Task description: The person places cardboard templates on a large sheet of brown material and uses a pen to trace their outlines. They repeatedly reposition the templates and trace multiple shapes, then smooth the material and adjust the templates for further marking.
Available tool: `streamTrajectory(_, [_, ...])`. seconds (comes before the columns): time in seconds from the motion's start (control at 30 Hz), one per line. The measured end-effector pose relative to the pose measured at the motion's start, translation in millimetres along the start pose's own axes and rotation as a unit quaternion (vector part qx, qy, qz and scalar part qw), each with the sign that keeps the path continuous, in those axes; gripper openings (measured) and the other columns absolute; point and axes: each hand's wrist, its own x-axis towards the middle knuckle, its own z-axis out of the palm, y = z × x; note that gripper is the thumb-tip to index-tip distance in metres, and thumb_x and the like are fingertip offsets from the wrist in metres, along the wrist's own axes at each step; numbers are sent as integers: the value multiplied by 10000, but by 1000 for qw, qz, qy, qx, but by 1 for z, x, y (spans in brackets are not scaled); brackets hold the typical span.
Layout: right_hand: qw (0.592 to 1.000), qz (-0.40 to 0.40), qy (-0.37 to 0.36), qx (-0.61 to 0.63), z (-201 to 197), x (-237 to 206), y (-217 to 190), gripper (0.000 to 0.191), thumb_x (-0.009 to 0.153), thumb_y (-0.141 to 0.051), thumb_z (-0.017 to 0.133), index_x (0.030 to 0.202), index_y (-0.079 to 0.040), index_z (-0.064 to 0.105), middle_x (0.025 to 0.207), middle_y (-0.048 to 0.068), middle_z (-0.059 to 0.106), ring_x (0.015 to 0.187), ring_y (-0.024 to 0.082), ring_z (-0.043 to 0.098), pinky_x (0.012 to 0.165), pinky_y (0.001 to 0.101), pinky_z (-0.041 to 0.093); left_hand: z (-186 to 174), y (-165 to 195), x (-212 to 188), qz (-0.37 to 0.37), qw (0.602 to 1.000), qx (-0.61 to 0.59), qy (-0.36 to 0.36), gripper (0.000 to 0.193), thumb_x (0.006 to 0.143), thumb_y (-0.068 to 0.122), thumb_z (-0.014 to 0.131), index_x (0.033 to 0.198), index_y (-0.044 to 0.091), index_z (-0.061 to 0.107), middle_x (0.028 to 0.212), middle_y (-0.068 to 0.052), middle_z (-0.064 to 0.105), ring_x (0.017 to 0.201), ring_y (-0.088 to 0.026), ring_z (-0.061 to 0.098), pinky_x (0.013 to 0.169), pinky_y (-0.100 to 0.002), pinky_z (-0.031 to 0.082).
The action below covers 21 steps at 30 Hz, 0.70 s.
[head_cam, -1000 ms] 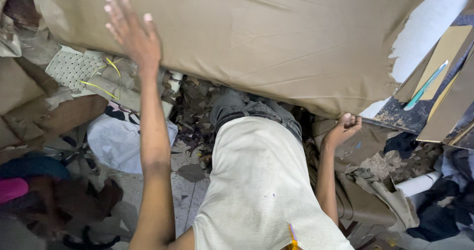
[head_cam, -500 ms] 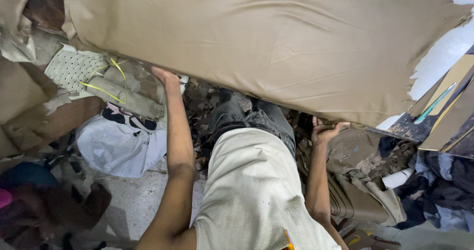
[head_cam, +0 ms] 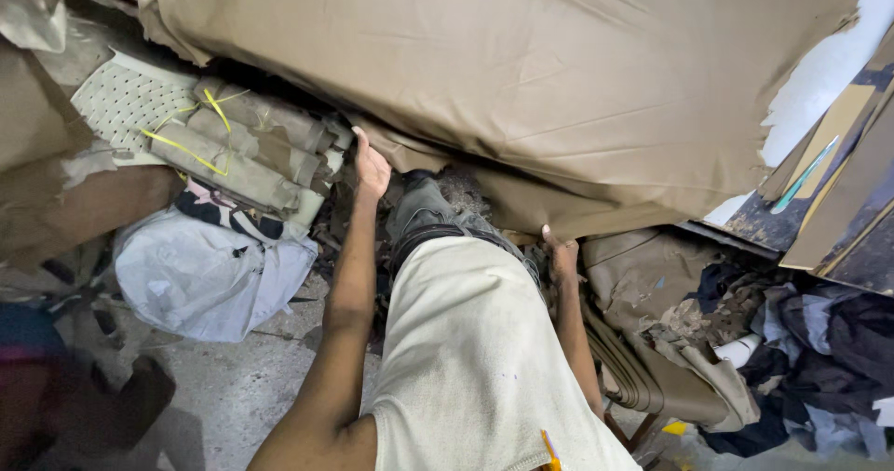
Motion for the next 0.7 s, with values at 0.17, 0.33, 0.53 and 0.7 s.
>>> streamTrajectory(0.17, [992,35,17,-118,-51,-30,43,316,930,-329,757,1029,-35,696,914,9,682,772,84,592,694,273,492,-56,-4,-47,120,986,97,-61,521,990,328,736,1372,16,570,1293,-83,647,1190,-220,615,1040,-390,503])
streamTrajectory(0.33, [999,-14,-7,44,-121,-58,97,426,1064,-421,654,929,-24,578,764,19,566,601,116,465,564,302,352,-102,-6,-100,173,969,159,-74,416,1016,239,699,1344,27,557,1298,-66,640,1203,-191,628,1081,-389,518])
streamTrajectory(0.53, [978,-189,51,-75,-166,-77,126,503,1182,-424,573,901,-8,547,842,-40,525,782,36,429,699,225,394,-113,-18,-148,236,949,180,-104,466,1064,347,629,1377,16,537,1356,-109,631,1221,-220,642,1070,-401,550])
streamTrajectory(0.7, [976,-217,34,3,-173,-91,125,484,1120,-435,558,1040,33,654,951,-13,654,842,51,530,772,245,481,-115,-22,-157,279,938,170,-119,536,1035,418,633,1363,5,537,1317,-113,653,1182,-229,666,1032,-410,578])
